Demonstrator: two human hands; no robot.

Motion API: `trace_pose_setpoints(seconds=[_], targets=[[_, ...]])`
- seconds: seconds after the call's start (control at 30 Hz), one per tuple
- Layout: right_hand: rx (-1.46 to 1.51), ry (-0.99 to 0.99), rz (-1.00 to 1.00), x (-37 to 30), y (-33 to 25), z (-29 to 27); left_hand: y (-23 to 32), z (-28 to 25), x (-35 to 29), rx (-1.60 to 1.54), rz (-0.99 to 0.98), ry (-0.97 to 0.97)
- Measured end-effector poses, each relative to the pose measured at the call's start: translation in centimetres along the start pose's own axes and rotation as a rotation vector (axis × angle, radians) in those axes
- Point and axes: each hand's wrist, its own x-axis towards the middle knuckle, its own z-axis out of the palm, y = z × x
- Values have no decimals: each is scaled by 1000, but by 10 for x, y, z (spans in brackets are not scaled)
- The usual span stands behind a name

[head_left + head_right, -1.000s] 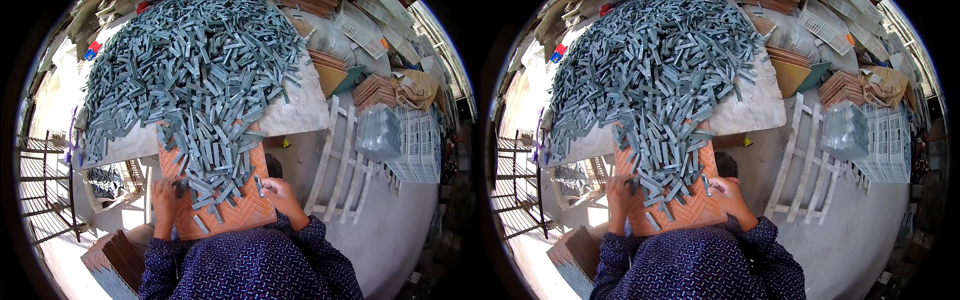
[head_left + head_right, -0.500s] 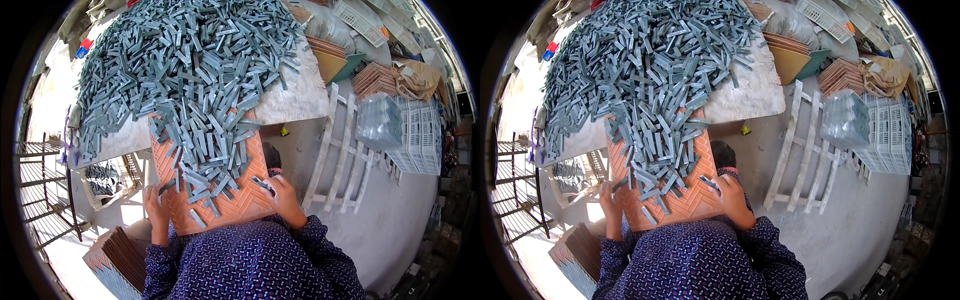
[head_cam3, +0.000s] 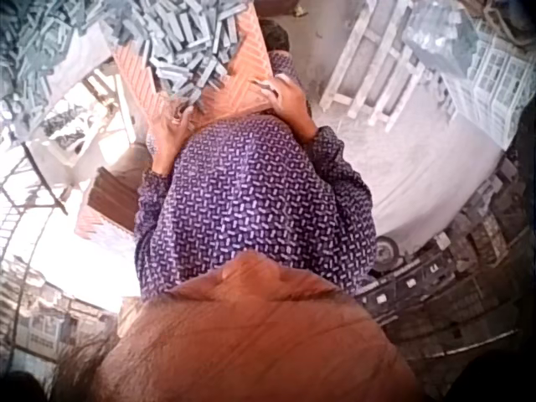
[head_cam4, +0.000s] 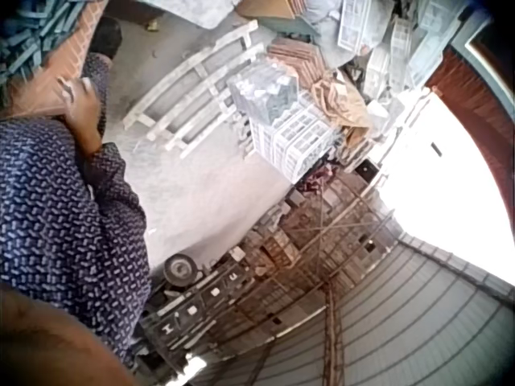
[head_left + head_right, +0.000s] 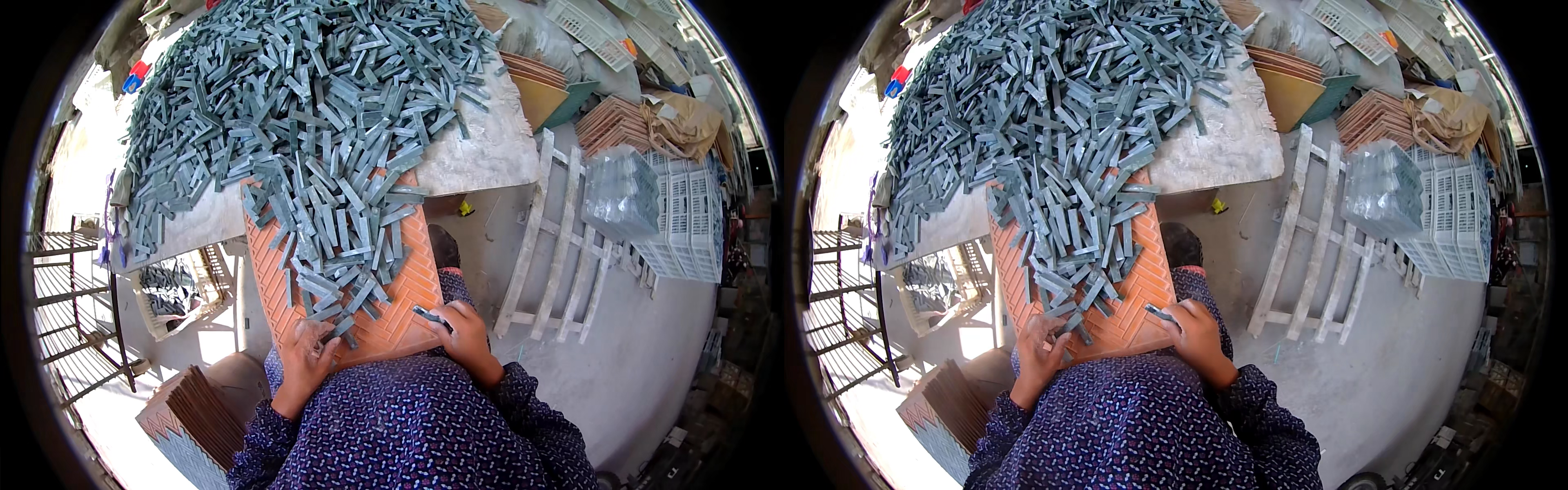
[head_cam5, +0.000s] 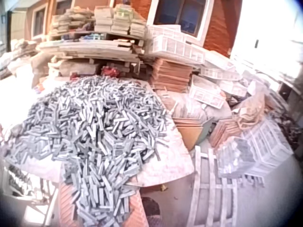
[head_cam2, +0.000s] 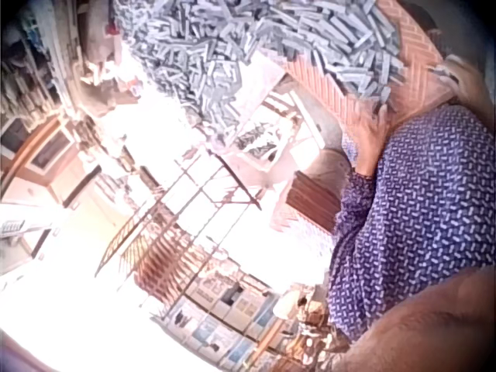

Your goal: The person arranges small gray rectangular tiles on a flat board in a herringbone pattern. They pick tiles from a large pile on the table and place them one by one, pressing them into position to form a continuous pattern.

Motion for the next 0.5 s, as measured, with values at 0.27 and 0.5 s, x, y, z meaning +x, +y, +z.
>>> trace_pose_setpoints(seconds=[0.27,0.5], targets=[[88,-33,88,14,-13,-7,12,28,22,50,264,-217],[144,67,36,19,1,-5,18,52,30,174,371,-253]])
